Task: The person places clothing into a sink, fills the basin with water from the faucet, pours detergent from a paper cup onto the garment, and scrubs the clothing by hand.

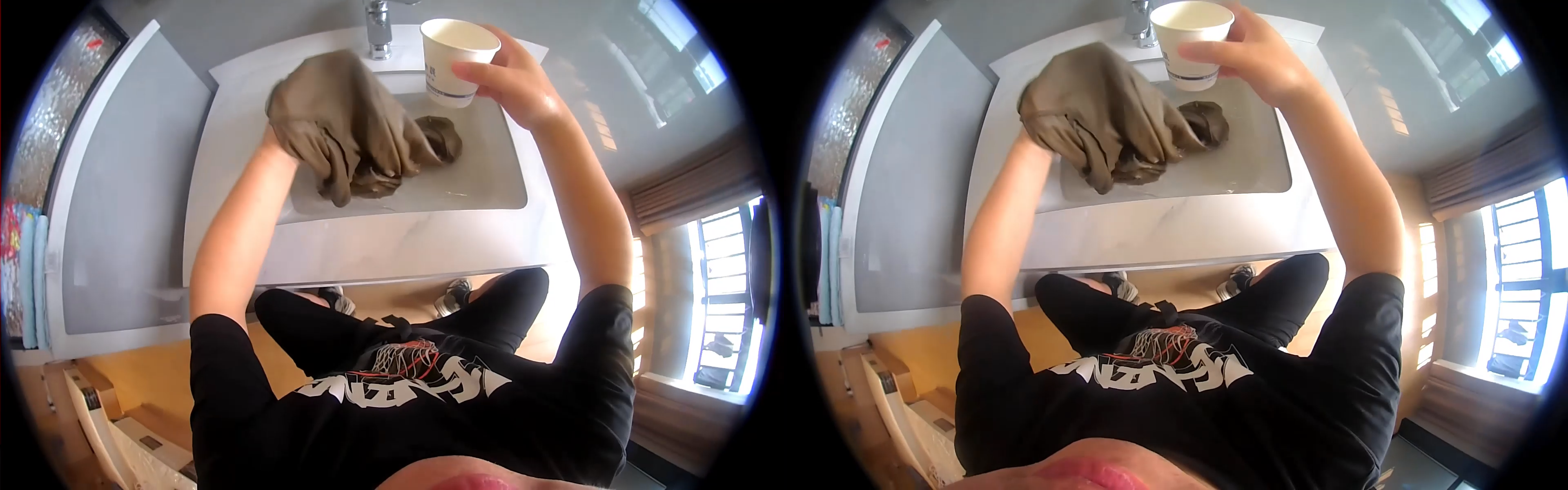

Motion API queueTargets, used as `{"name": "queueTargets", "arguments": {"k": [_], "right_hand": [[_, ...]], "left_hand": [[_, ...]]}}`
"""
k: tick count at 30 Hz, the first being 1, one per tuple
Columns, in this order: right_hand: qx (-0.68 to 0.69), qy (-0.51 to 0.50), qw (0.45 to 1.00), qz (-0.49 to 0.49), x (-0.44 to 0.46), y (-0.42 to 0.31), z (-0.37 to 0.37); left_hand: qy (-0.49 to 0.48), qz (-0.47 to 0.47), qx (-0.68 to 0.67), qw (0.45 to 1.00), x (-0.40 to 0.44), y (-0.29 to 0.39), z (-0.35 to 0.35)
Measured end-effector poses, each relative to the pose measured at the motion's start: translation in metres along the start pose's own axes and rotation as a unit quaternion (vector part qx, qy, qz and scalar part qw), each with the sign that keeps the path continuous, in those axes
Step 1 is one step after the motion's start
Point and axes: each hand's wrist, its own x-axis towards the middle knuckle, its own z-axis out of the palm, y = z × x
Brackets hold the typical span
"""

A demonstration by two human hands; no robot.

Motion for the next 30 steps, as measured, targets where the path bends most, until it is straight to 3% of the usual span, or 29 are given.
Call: {"name": "queueTargets", "arguments": {"k": [3,5,11,13,15,16,17,18,19,23,25,26,28,29,30], "right_hand": [[-0.050,0.011,0.999,0.018,-0.004,0.000,0.005],[-0.010,-0.011,1.000,-0.015,0.000,0.011,0.005],[0.019,-0.037,0.999,-0.030,0.005,0.011,0.007],[-0.002,-0.050,0.997,-0.052,0.010,0.005,0.013],[-0.025,-0.089,0.993,-0.073,0.019,0.001,0.020],[-0.033,-0.093,0.993,-0.071,0.021,-0.001,0.026],[-0.085,-0.093,0.989,-0.082,0.021,-0.004,0.033],[-0.135,-0.093,0.982,-0.092,0.021,-0.007,0.041],[-0.184,-0.094,0.973,-0.101,0.021,-0.006,0.048],[-0.208,-0.103,0.968,-0.096,0.025,-0.014,0.070],[-0.270,-0.105,0.946,-0.149,0.028,-0.013,0.078],[-0.299,-0.103,0.931,-0.179,0.029,-0.014,0.079],[-0.323,-0.111,0.922,-0.180,0.031,-0.019,0.085],[-0.336,-0.115,0.917,-0.180,0.033,-0.020,0.087],[-0.342,-0.117,0.914,-0.183,0.036,-0.020,0.090]], "left_hand": [[-0.143,-0.061,-0.110,0.982,0.015,0.068,0.026],[-0.133,-0.087,-0.155,0.975,0.009,0.076,0.035],[0.215,-0.042,-0.179,0.959,-0.016,0.012,0.058],[0.136,-0.023,0.119,0.983,-0.029,-0.001,0.049],[0.117,-0.019,0.183,0.976,-0.045,-0.017,0.040],[0.136,-0.014,0.104,0.985,-0.046,-0.025,0.034],[0.097,0.012,-0.109,0.989,-0.046,-0.029,0.030],[0.054,0.024,-0.378,0.924,-0.045,-0.030,0.029],[0.015,0.014,-0.565,0.825,-0.045,-0.032,0.027],[-0.032,0.028,-0.478,0.877,-0.054,-0.022,0.038],[-0.033,0.026,-0.446,0.894,-0.060,-0.019,0.040],[-0.002,0.006,-0.454,0.891,-0.060,-0.015,0.044],[0.227,-0.056,-0.303,0.924,-0.053,0.009,0.079],[0.337,-0.086,-0.220,0.911,-0.050,0.017,0.091],[0.338,-0.090,-0.219,0.911,-0.049,0.019,0.092]]}}
